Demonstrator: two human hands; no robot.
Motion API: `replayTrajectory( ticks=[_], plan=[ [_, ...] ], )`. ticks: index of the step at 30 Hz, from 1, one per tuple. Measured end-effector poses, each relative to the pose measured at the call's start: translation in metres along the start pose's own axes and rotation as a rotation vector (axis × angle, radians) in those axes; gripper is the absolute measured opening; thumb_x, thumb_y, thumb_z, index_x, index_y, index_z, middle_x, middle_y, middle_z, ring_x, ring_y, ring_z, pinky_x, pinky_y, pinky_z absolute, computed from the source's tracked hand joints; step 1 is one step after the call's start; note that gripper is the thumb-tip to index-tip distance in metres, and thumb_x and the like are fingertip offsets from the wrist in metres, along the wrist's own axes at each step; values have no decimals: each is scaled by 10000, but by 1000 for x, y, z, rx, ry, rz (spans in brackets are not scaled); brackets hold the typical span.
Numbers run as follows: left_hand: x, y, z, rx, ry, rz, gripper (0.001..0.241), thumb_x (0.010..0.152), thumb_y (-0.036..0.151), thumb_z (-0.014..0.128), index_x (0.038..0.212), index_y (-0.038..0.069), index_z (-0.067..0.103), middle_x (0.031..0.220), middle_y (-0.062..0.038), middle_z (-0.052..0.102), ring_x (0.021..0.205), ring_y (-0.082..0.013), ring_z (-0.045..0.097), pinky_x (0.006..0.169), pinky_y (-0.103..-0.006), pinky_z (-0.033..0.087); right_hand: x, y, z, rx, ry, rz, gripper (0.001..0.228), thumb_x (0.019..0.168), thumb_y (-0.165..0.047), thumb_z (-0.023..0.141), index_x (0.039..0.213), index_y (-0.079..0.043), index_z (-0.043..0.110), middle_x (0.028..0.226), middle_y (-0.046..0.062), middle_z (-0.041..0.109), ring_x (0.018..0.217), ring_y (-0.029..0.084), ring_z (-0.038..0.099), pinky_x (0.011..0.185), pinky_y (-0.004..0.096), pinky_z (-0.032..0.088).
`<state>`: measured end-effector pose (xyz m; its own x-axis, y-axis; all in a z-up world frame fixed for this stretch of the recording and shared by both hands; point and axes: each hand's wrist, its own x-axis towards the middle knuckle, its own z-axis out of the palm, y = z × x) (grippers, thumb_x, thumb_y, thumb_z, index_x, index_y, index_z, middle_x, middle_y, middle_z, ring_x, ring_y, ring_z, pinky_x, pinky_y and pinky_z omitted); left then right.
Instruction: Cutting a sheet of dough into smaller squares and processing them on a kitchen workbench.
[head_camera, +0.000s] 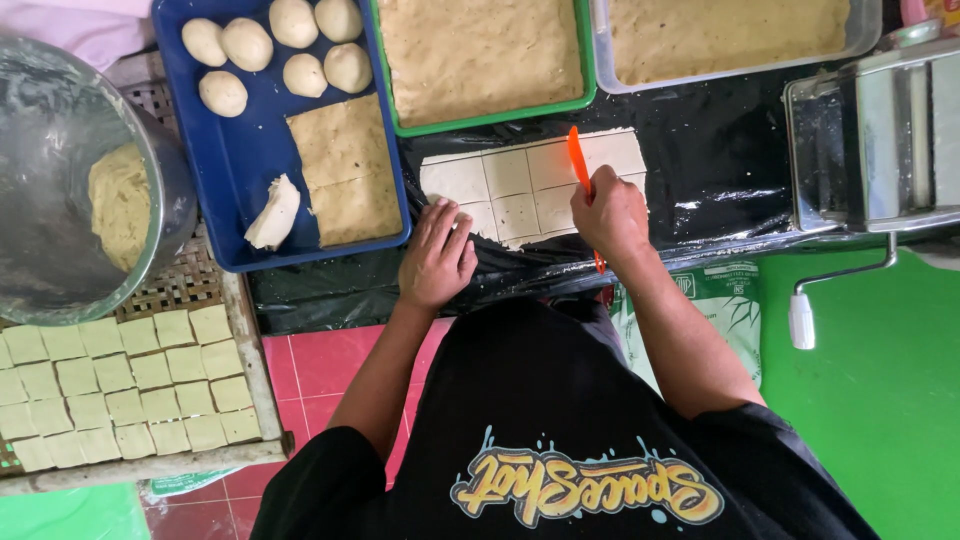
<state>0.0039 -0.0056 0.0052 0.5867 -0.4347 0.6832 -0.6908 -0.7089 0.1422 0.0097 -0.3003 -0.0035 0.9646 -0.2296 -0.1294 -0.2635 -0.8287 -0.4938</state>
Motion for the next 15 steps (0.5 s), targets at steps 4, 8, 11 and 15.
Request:
replayTrajectory(
  ticks=[4,8,11,15],
  plan=[
    [-1,0,1,-2,-3,0,290,937,201,590,1135,40,728,1228,-211,675,1189,-385,661,1073,-486,507,-21,-4,-5,5,-17,22,235,946,-290,617,849,-76,615,714,190,677,772,462,726,672,559,565],
    [-2,0,2,2,-2,2,298,941,214,590,1147,49,727,1238,-204,674,1202,-379,658,1086,-482,498,-47,3,-4,-42,-32,23,267,937,-324,618,848,-73,602,704,200,674,745,474,720,672,567,561],
    [0,1,0,9,-7,1,298,951,221,583,1150,51,725,1242,-199,675,1207,-374,656,1090,-480,497,-66,6,-10,-23,-59,32,265,939,-321,617,846,-73,609,716,197,681,752,473,721,662,559,558],
    [0,2,0,8,-16,0,300,956,219,590,1159,44,723,1247,-203,672,1217,-378,649,1094,-481,491,-90,10,-15,-5,-85,69,273,924,-340,645,860,-75,621,738,220,687,787,480,718,690,577,554]
  ],
)
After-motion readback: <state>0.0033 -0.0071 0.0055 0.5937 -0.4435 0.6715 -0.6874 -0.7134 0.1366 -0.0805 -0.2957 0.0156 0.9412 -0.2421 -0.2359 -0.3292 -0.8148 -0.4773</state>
